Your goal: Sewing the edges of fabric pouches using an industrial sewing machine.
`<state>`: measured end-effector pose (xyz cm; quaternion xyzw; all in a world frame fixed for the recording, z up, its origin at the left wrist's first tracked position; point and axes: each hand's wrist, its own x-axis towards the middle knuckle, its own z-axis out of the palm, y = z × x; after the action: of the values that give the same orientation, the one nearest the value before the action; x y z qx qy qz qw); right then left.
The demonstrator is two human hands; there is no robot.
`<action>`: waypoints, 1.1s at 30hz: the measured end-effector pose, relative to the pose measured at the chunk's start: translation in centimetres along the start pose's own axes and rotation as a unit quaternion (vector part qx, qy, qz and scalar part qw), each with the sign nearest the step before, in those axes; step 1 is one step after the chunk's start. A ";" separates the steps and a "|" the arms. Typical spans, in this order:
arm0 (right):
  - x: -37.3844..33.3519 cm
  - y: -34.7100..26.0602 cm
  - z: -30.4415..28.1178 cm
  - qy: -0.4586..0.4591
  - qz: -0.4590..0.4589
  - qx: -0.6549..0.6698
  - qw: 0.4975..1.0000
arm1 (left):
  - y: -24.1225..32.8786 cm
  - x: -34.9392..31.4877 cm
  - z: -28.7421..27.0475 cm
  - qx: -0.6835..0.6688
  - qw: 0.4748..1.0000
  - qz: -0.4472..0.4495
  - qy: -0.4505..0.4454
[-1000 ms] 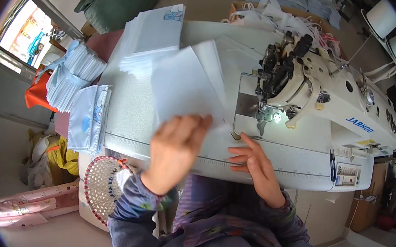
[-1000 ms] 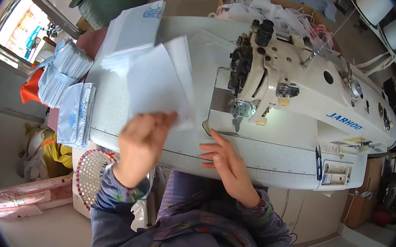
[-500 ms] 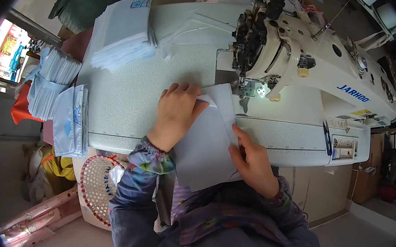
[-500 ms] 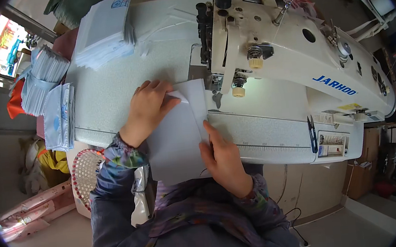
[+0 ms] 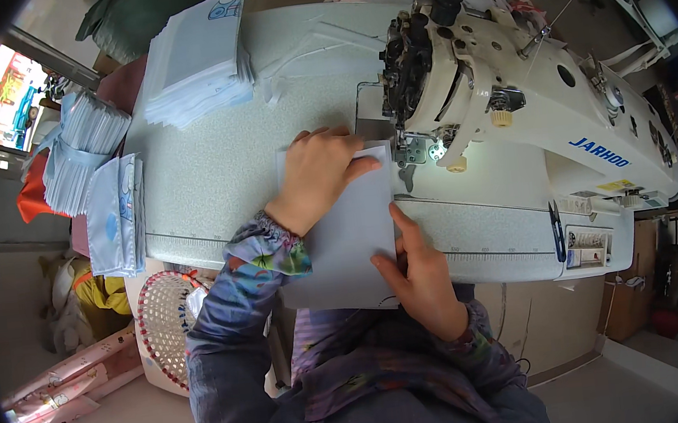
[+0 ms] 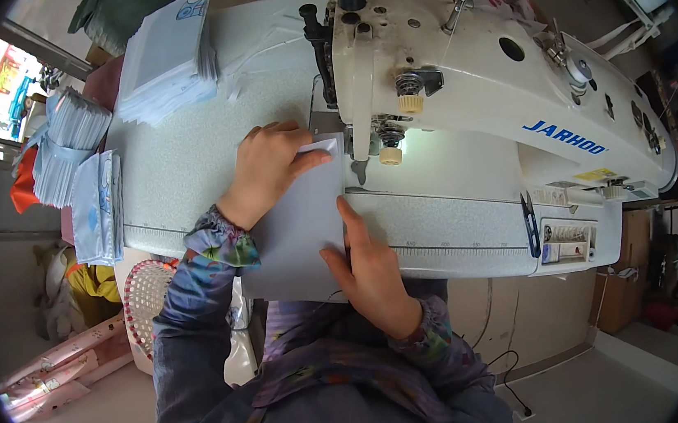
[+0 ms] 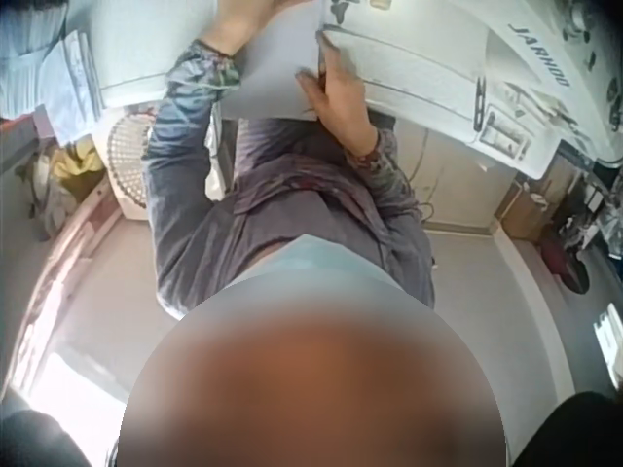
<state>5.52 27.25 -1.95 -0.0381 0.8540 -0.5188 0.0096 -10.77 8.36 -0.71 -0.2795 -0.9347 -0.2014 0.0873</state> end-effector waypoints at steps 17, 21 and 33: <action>-1.7 0.9 -0.9 0.006 -0.075 -0.031 0.997 | 5.8 -4.0 2.1 0.005 0.992 0.072 0.099; -1.5 1.2 -0.9 0.003 -0.090 -0.032 0.995 | 4.0 -2.6 1.6 -0.030 0.993 0.088 0.068; -1.6 0.5 -1.1 -0.010 -0.087 -0.036 0.996 | 0.6 0.9 1.6 -0.104 0.994 0.016 -0.004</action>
<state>7.08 28.54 -1.92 -0.1175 0.8655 -0.4861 -0.0288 -11.30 9.93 -1.76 -0.3024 -0.9047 -0.2946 0.0568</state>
